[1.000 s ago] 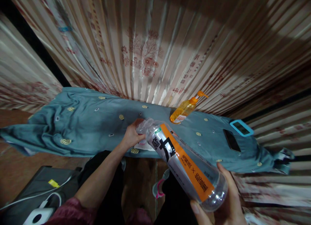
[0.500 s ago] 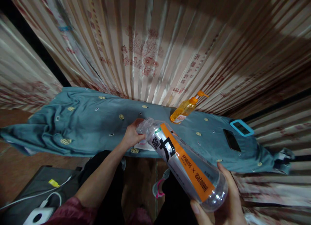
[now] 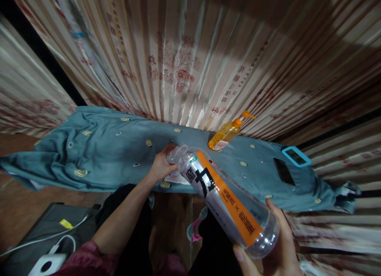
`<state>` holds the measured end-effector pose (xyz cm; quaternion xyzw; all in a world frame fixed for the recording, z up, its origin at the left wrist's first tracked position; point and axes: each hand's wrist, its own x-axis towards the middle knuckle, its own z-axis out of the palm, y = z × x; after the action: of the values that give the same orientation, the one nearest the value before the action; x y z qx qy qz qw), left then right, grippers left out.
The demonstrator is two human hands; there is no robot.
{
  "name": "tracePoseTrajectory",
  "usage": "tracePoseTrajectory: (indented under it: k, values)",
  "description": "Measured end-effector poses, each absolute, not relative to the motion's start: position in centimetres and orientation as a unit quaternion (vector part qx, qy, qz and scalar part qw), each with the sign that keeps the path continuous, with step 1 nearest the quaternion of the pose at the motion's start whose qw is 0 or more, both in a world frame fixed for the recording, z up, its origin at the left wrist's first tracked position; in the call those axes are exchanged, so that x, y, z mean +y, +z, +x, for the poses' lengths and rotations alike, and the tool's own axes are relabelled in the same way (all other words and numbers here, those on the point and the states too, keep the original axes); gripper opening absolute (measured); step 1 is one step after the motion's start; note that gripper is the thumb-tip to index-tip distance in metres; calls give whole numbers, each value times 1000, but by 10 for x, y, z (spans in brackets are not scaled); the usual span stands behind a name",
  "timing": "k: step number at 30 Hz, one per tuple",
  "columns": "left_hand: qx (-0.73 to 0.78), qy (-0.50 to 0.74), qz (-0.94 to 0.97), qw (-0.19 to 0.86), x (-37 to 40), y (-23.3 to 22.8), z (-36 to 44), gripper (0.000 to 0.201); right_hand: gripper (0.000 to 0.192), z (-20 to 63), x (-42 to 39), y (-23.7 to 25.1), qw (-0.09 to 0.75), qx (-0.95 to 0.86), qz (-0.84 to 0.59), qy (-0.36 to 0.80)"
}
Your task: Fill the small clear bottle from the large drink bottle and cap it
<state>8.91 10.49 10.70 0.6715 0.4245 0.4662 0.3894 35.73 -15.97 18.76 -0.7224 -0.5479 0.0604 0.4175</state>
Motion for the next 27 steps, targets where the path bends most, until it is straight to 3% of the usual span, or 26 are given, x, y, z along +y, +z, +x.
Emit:
tracePoseTrajectory:
  k: [27]
  values:
    - [433, 456, 683, 372, 105, 108, 89, 50, 98, 359, -161, 190, 398, -578, -711, 23]
